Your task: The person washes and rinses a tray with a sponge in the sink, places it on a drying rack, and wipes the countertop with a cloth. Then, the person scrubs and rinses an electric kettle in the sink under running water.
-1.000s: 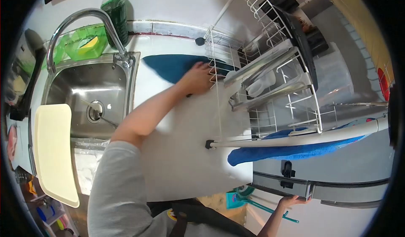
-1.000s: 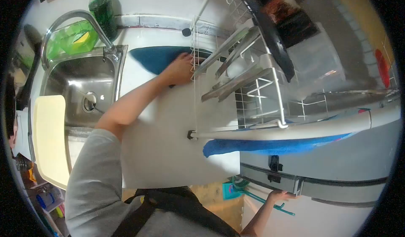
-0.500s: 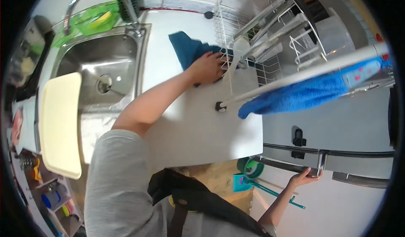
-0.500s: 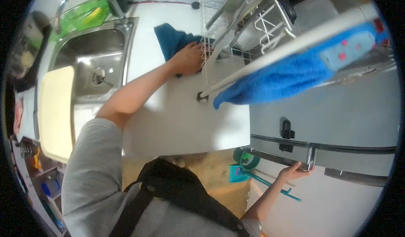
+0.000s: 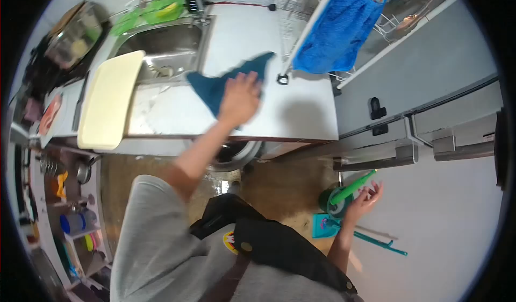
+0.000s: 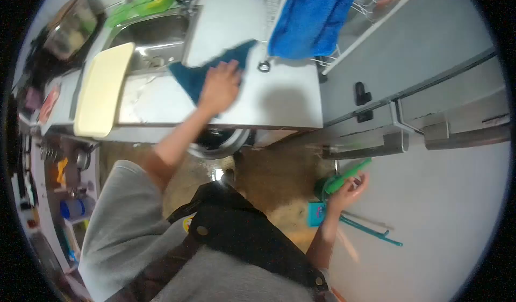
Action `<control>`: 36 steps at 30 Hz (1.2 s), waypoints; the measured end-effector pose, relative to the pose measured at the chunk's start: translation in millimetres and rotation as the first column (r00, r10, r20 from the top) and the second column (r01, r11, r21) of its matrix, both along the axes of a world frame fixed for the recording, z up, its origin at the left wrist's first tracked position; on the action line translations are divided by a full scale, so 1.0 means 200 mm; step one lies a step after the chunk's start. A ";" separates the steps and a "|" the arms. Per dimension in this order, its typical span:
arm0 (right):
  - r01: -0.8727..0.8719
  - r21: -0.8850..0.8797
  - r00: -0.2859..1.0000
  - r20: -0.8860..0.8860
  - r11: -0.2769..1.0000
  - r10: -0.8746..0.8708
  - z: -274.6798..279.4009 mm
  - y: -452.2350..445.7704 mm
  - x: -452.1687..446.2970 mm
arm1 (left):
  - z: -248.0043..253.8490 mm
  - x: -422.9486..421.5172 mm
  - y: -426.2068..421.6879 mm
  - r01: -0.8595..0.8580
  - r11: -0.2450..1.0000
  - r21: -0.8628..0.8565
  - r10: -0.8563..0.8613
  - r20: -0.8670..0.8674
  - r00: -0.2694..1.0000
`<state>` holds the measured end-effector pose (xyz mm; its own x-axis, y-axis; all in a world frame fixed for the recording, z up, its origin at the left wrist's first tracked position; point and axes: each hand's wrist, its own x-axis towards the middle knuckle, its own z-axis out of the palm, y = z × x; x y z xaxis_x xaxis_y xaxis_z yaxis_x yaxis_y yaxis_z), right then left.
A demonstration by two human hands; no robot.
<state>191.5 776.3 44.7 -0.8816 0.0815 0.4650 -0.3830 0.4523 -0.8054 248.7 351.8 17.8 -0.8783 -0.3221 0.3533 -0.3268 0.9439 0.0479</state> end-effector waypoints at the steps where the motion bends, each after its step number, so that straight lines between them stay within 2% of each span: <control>1: -0.093 0.045 0.996 0.006 0.995 0.092 -0.03 -0.06 0.05 | 0.06 0.00 0.16 0.002 0.998 0.067 -0.006 0.053 0.999; 3: -0.282 0.135 0.959 0.019 0.950 0.282 -0.05 -0.23 0.13 | 0.06 -0.01 0.40 -0.001 0.995 0.099 -0.003 0.041 0.999; 4: -0.369 0.233 0.923 -0.025 0.900 0.385 -0.04 -0.33 0.16 | -0.01 -0.05 0.47 0.008 0.991 0.133 -0.008 -0.005 1.000; 5: -0.435 0.336 0.874 -0.067 0.836 0.482 -0.03 -0.42 0.18 | -0.01 -0.05 0.52 0.042 0.953 0.300 -0.050 0.019 0.999; 6: -0.476 0.441 0.813 -0.110 0.761 0.572 0.00 -0.49 0.19 | 0.05 -0.01 0.54 0.145 0.848 0.510 -0.150 -0.033 0.988; 7: -0.529 0.416 0.785 -0.091 0.740 0.613 0.03 -0.54 0.22 | 0.11 0.08 0.55 0.205 0.686 0.698 -0.138 -0.152 0.979; 9: -0.621 0.354 0.732 -0.058 0.699 0.679 0.09 -0.64 0.27 | 0.22 0.35 0.51 0.292 0.671 0.682 0.063 -0.444 0.894; 10: -0.650 0.334 0.698 -0.094 0.683 0.710 0.09 -0.66 0.27 | 0.25 0.51 0.45 0.223 0.750 0.623 0.249 -0.578 0.777; 11: -0.662 0.315 0.697 -0.078 0.681 0.713 0.09 -0.67 0.27 | 0.27 0.68 0.37 0.067 0.816 0.575 0.407 -0.652 0.640; 12: -0.671 0.296 0.698 -0.059 0.680 0.714 0.10 -0.69 0.28 | 0.22 0.85 0.22 -0.055 0.838 0.543 0.504 -0.731 0.460; 13: -0.679 0.278 0.700 -0.032 0.679 0.713 0.10 -0.70 0.30 | 0.20 1.01 0.06 -0.243 0.664 0.707 0.747 -0.626 0.223; 14: -0.692 0.283 0.693 0.005 0.664 0.721 0.10 -0.74 0.31 | -0.01 1.23 -0.21 -0.398 0.616 0.680 0.769 -0.630 0.114; 15: -0.706 0.289 0.685 0.043 0.647 0.728 0.11 -0.79 0.33 | 0.05 1.37 -0.31 -0.342 0.468 0.814 0.841 -0.529 -0.108; 17: -0.690 0.358 0.693 0.077 0.629 0.717 0.10 -0.91 0.36 | -0.02 1.60 -0.55 -0.034 0.290 0.957 0.937 -0.291 -0.195; 18: -0.652 0.420 0.716 0.067 0.631 0.695 0.05 -1.00 0.36 | 0.04 1.65 -0.57 0.219 0.097 0.971 0.992 -0.077 -0.097; 19: -0.606 0.476 0.744 0.055 0.638 0.666 0.01 -1.08 0.35 | 0.10 1.71 -0.58 0.425 -0.130 0.896 0.991 0.113 0.066; 20: -0.595 0.539 0.756 0.121 0.596 0.644 -0.02 -1.15 0.34 | 0.02 1.77 -0.65 0.404 -0.102 0.909 0.975 0.011 0.220; 21: -0.539 0.580 0.804 0.137 0.611 0.579 -0.05 -1.22 0.34 | -0.08 1.83 -0.73 0.382 -0.075 0.921 0.924 -0.080 0.375; 23: -0.434 0.659 0.883 0.177 0.614 0.435 -0.11 -1.36 0.35 | -0.14 1.84 -0.76 0.424 0.147 0.893 0.927 -0.274 0.256; 25: -0.317 0.700 0.928 0.090 0.640 0.361 -0.17 -1.44 0.35 | -0.12 1.93 -0.77 0.398 0.260 0.880 0.925 -0.345 0.159; 27: -0.184 0.734 0.954 -0.027 0.654 0.299 -0.18 -1.50 0.34 | 0.07 2.07 -0.73 0.233 0.258 0.938 0.907 -0.318 0.275; 29: -0.128 0.736 0.960 -0.076 0.665 0.269 -0.19 -1.53 0.33 | 0.17 2.18 -0.71 0.317 0.217 0.923 0.885 -0.323 0.335; 32: -0.127 0.759 0.973 -0.030 0.639 0.229 -0.12 -1.54 0.38 | 0.34 2.16 -0.70 0.376 0.042 0.926 0.834 -0.240 0.498; 35: -0.128 0.773 0.980 0.002 0.622 0.199 -0.11 -1.55 0.39 | 0.38 1.92 -0.72 0.368 -0.088 0.926 0.747 -0.184 0.639; 36: -0.127 0.778 0.981 0.007 0.616 0.194 -0.11 -1.55 0.38 | 0.36 1.81 -0.71 0.375 -0.078 0.924 0.740 -0.198 0.643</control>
<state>267.7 465.9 21.7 -0.8073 -0.4756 0.3493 -0.5509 0.8196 -0.1573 610.0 209.9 90.5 -0.4494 -0.8606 -0.2394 0.1754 -0.3478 0.9210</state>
